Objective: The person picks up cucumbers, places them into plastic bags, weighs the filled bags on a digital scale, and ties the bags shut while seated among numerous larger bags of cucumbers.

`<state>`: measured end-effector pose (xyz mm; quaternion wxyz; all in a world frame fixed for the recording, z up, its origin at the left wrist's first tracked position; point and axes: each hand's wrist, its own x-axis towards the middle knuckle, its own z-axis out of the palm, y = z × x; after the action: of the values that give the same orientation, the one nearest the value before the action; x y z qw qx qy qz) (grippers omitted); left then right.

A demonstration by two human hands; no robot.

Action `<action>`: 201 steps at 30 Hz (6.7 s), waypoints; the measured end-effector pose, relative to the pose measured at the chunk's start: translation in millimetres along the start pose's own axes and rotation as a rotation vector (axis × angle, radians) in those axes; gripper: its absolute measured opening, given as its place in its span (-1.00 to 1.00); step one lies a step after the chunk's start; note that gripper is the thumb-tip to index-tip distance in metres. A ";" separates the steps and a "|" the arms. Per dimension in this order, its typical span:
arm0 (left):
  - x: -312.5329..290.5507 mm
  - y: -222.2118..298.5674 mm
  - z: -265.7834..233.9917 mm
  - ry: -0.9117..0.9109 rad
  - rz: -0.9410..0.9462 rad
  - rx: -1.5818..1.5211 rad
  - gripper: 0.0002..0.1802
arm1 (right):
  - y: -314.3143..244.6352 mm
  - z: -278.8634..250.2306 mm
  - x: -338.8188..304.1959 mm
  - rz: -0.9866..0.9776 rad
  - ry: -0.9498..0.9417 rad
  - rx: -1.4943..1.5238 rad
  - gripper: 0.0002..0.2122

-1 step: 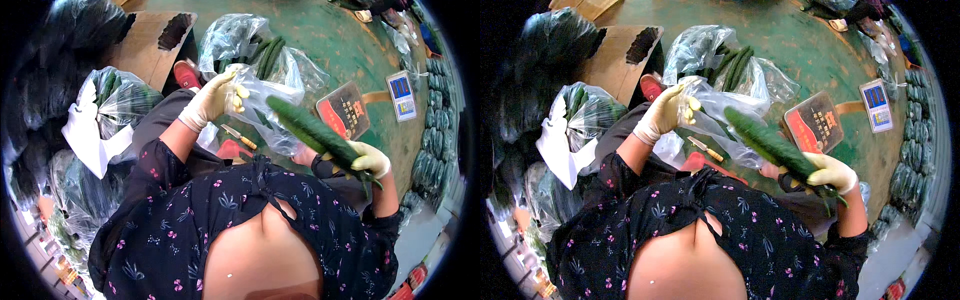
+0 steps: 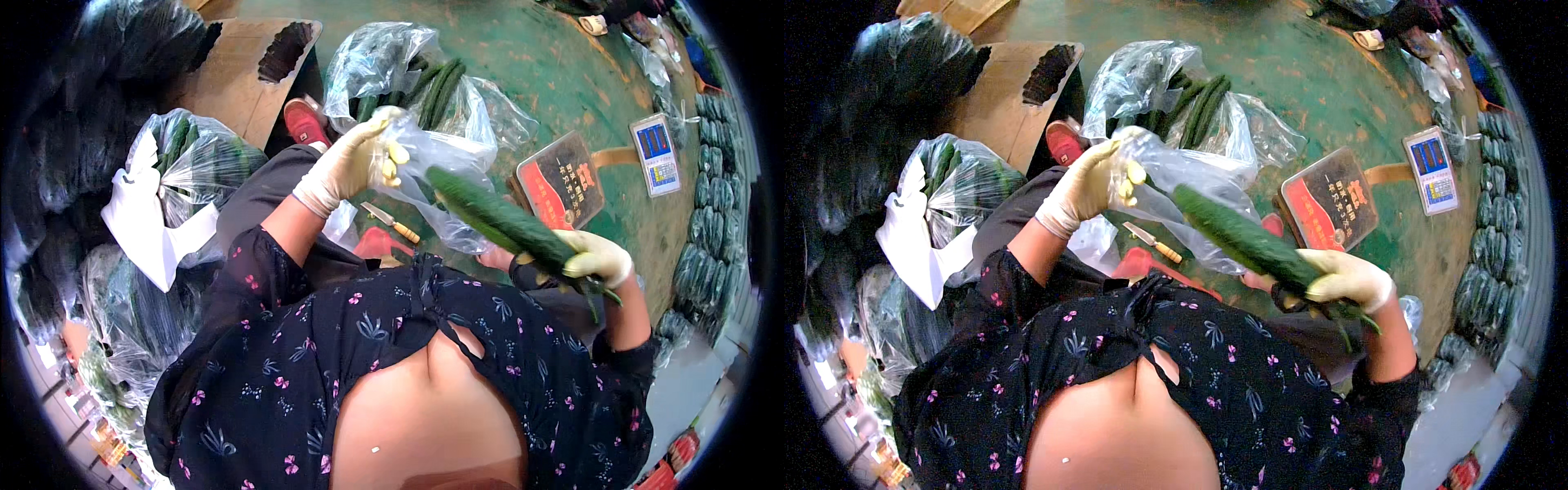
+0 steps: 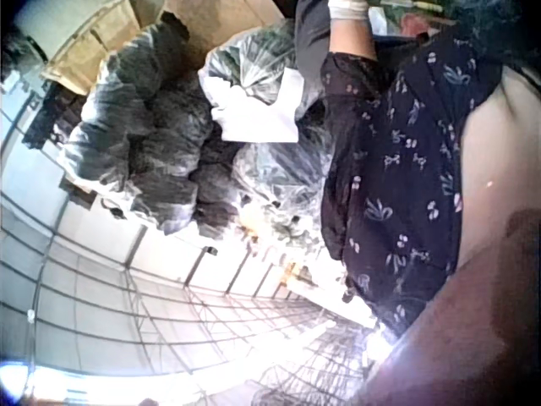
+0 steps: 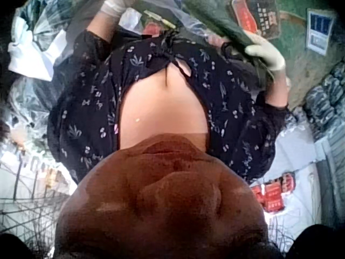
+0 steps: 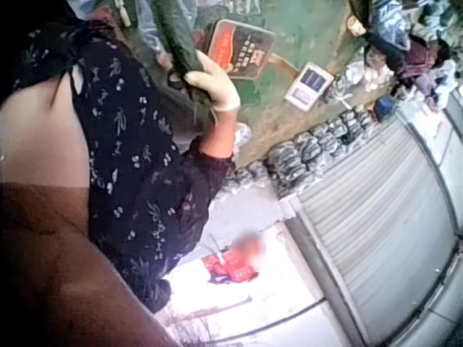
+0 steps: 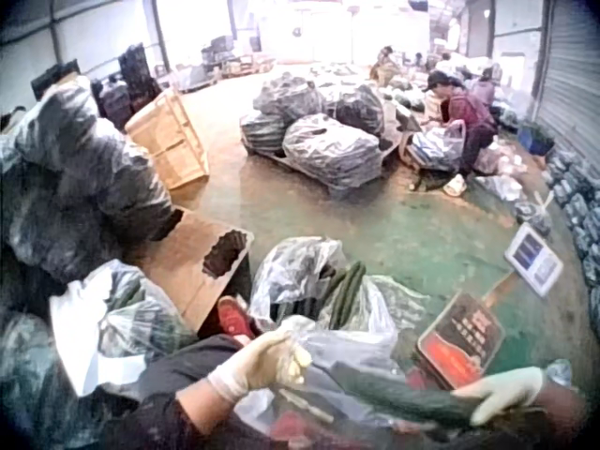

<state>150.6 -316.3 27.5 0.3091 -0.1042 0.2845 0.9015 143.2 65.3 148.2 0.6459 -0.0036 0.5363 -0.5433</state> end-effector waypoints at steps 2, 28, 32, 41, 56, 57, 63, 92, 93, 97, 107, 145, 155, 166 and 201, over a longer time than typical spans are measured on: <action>-8.4 -11.2 14.6 -0.024 -0.079 -0.021 -0.52 | -3.6 -0.4 35.6 0.104 -0.121 -0.022 -0.26; -88.5 12.4 25.3 0.536 0.069 0.396 -0.45 | -14.0 -4.6 38.2 0.558 0.287 -1.026 -0.57; -71.2 -13.1 -9.3 0.487 -0.308 0.830 -0.53 | -14.4 -25.7 78.6 0.004 0.285 -1.201 -0.60; -2.9 -8.2 -13.0 0.266 -0.097 0.163 -0.61 | -60.2 -89.1 349.5 -0.276 0.389 -0.197 -0.65; -15.5 5.2 18.2 0.177 -0.106 0.275 -0.28 | -4.1 -118.1 418.8 -0.215 0.106 0.736 -0.87; -17.0 3.6 16.7 0.187 -0.102 0.270 -0.28 | -0.6 -119.9 399.3 -0.150 0.193 0.829 -0.85; -9.9 0.0 11.8 0.175 -0.055 0.213 -0.29 | 31.0 -105.4 277.8 -0.457 -0.037 0.785 -0.53; -12.4 -7.4 21.7 0.031 -0.140 0.094 -0.26 | -25.7 -23.8 240.7 -0.766 -0.652 0.873 -0.51; -12.4 -8.4 20.6 0.035 -0.141 0.088 -0.26 | -28.4 -22.5 239.5 -0.794 -0.638 0.882 -0.54; -9.4 -10.9 19.5 0.018 -0.115 0.090 -0.24 | -30.6 -23.4 239.8 -0.818 -0.657 0.914 -0.55; -16.6 -19.8 32.5 0.032 -0.171 0.228 -0.21 | -33.5 -110.3 309.5 -0.780 0.208 0.704 -0.66; -25.3 10.6 19.5 0.301 -0.086 0.197 -0.32 | -184.2 11.7 434.1 -1.056 0.465 -0.705 -0.51; -21.9 8.1 15.3 0.290 -0.106 0.208 -0.32 | -22.0 -146.0 492.9 -0.296 0.815 0.446 -0.25; -11.4 8.7 15.9 0.343 -0.096 0.212 -0.18 | -86.7 -88.0 520.6 -0.170 1.072 -0.085 -0.11; -4.0 -3.6 18.4 0.150 0.023 0.113 -0.30 | 100.6 -181.8 307.3 -0.411 0.838 0.433 -0.68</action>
<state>155.8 -305.3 42.3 0.2821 -0.1505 0.3584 0.8771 35.8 -5.2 -199.8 0.2413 0.2432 0.6125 -0.7124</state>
